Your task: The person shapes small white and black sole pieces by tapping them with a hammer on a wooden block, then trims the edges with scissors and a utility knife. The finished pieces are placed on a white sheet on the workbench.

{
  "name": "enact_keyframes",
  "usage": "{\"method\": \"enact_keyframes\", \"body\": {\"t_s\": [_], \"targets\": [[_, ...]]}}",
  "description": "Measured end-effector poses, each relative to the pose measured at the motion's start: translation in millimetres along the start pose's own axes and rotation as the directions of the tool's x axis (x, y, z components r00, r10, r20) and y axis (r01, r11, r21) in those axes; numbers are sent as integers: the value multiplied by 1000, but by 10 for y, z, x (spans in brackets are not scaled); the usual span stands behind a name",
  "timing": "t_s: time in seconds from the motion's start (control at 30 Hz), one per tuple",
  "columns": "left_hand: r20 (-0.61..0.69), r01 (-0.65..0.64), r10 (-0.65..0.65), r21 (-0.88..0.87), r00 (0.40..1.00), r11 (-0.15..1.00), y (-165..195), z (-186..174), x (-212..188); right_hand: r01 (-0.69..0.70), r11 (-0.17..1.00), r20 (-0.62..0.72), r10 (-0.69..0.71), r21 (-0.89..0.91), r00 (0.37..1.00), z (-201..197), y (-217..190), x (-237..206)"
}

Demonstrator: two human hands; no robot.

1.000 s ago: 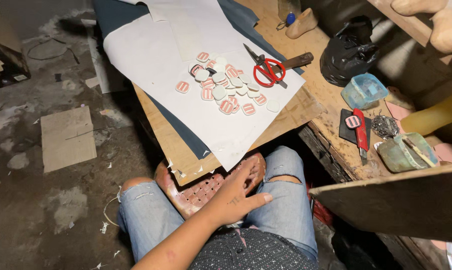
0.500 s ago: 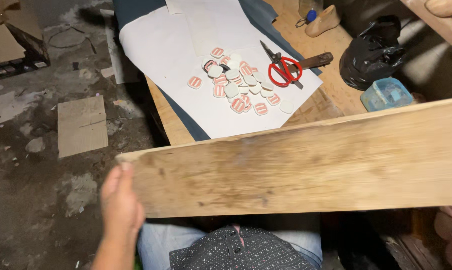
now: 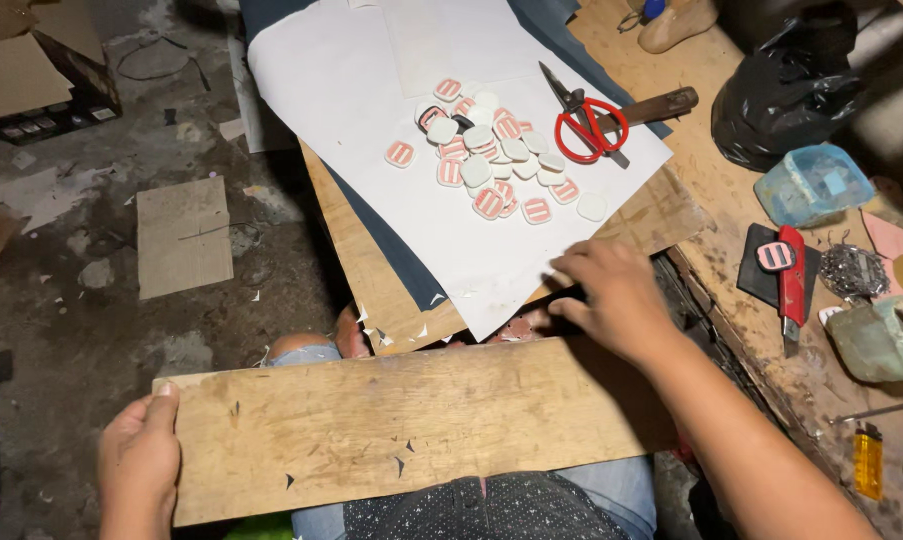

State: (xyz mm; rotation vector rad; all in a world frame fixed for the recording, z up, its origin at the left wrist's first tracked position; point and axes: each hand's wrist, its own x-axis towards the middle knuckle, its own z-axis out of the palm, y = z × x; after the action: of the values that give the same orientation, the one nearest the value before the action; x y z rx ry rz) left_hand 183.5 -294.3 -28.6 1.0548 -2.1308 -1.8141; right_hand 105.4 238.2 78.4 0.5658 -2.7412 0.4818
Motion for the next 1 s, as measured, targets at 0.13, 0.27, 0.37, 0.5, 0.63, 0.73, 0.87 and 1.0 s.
{"method": "enact_keyframes", "body": {"t_s": [0.13, 0.27, 0.37, 0.5, 0.63, 0.73, 0.87, 1.0], "targets": [[37, 28, -27, -42, 999, 999, -78, 0, 3, 230, 969, 111, -220, -89, 969, 132, -319, 327], [59, -8, 10, -41, 998, 999, -145, -81, -6, 247, 968, 134, -252, 51, 958, 200, -316, 401], [75, 36, -28, -107, 997, 994, -146, -84, -2, 67, 990, 64, -75, 123, 995, 264, -268, 425], [40, 18, -15, -69, 999, 997, -12, 23, -41, -103, 994, -47, 104, 27, 993, 376, -382, 445], [50, 56, -53, -79, 997, 995, 214, 119, -96, -120, 984, 100, 107, 131, 989, 441, -595, 466], [74, 32, -27, -62, 997, 998, 340, 249, -53, 145, 960, 31, -157, 241, 987, 452, -694, 524], [121, 27, -16, -84, 993, 996, 376, 399, -1, 387, 919, -1, -388, 76, 921, 504, -788, 641], [156, -27, 40, -82, 987, 996, 340, 484, 37, 575, 812, 76, -570, -97, 818, 557, -798, 799]]}}
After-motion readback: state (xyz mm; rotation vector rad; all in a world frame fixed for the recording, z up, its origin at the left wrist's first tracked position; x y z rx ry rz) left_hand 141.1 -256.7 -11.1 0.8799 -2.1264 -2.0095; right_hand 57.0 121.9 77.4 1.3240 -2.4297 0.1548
